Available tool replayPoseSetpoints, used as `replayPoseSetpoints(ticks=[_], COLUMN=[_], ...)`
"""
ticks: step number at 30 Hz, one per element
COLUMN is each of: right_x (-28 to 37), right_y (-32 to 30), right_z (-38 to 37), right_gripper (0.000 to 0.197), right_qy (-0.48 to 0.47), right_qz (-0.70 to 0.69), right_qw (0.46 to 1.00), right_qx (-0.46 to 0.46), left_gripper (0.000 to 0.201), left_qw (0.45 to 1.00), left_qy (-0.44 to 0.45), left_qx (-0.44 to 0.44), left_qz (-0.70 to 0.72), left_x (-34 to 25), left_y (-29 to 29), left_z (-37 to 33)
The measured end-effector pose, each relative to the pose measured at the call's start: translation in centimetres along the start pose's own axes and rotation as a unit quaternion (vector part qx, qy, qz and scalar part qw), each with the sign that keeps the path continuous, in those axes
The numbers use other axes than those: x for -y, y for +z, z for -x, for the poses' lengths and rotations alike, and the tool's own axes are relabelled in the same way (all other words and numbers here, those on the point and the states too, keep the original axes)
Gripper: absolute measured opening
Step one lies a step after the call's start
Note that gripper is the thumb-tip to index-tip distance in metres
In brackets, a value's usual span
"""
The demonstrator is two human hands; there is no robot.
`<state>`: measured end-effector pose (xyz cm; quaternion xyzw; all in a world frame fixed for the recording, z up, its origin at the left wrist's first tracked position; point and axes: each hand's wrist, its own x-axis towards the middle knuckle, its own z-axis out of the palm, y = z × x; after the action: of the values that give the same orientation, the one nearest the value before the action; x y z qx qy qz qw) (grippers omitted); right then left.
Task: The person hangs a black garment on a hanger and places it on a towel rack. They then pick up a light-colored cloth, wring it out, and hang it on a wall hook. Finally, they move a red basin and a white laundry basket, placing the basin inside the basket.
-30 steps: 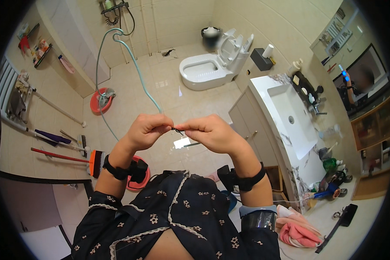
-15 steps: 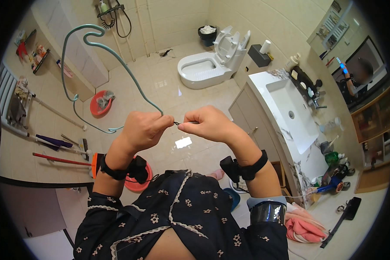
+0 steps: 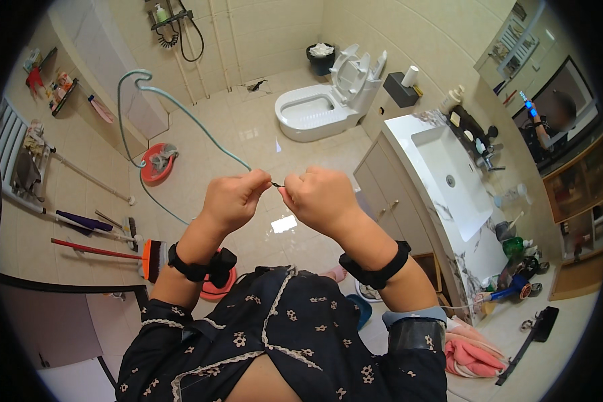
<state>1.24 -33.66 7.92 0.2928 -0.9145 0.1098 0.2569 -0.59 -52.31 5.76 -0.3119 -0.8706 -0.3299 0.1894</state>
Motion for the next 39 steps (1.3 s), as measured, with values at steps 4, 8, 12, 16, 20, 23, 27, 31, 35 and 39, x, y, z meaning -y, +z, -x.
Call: replayPoseSetpoints(ticks=[4, 8, 12, 16, 20, 23, 27, 31, 35, 39], right_x=[-0.1, -0.6, -0.8, -0.7, -0.5, -0.3, -0.8, -1.6, -2.2, -1.8], right_y=[0.8, 1.7, 2.1, 1.8, 0.4, -0.8, -2.5, -3.7, -3.4, -1.8], right_z=[0.2, 0.3, 0.2, -0.2, -1.0, -1.1, -0.9, -0.4, 0.1, 0.4], right_gripper=[0.027, 0.027, 0.027, 0.02, 0.015, 0.011, 0.012, 0.015, 0.02, 0.024], right_qy=[-0.025, -0.037, -0.033, -0.013, 0.011, 0.074, 0.113, 0.161, 0.187, 0.262], right_qz=[0.031, 0.057, 0.059, 0.025, -0.088, -0.222, -0.388, -0.523, -0.566, -0.553], right_qw=[0.999, 0.996, 0.994, 0.994, 0.988, 0.97, 0.914, 0.824, 0.785, 0.784], right_qx=[-0.029, -0.059, -0.087, -0.11, -0.129, -0.061, 0.043, 0.144, 0.168, 0.099], left_gripper=[0.002, 0.003, 0.006, 0.007, 0.007, 0.005, 0.002, 0.006, 0.006, 0.024], left_qw=[1.0, 0.998, 0.992, 0.976, 0.953, 0.939, 0.944, 0.957, 0.975, 0.971], left_qy=[-0.007, -0.054, -0.109, -0.138, -0.131, -0.136, -0.078, 0.009, 0.03, -0.075], left_qx=[-0.011, -0.031, -0.042, -0.08, -0.095, -0.094, -0.074, -0.033, 0.004, 0.023], left_qz=[-0.005, 0.017, 0.05, 0.147, 0.257, 0.301, 0.313, 0.287, 0.219, 0.224], left_x=[0.3, 0.1, -0.2, -0.3, -0.5, -1.0, -1.6, -1.6, -1.3, -1.1], left_y=[0.6, 1.4, 1.9, 2.4, 2.3, 1.7, 0.6, -0.5, -1.0, -0.8], left_z=[0.0, -0.2, -0.4, 0.0, 0.1, 0.6, 0.7, 0.6, 0.1, -0.2])
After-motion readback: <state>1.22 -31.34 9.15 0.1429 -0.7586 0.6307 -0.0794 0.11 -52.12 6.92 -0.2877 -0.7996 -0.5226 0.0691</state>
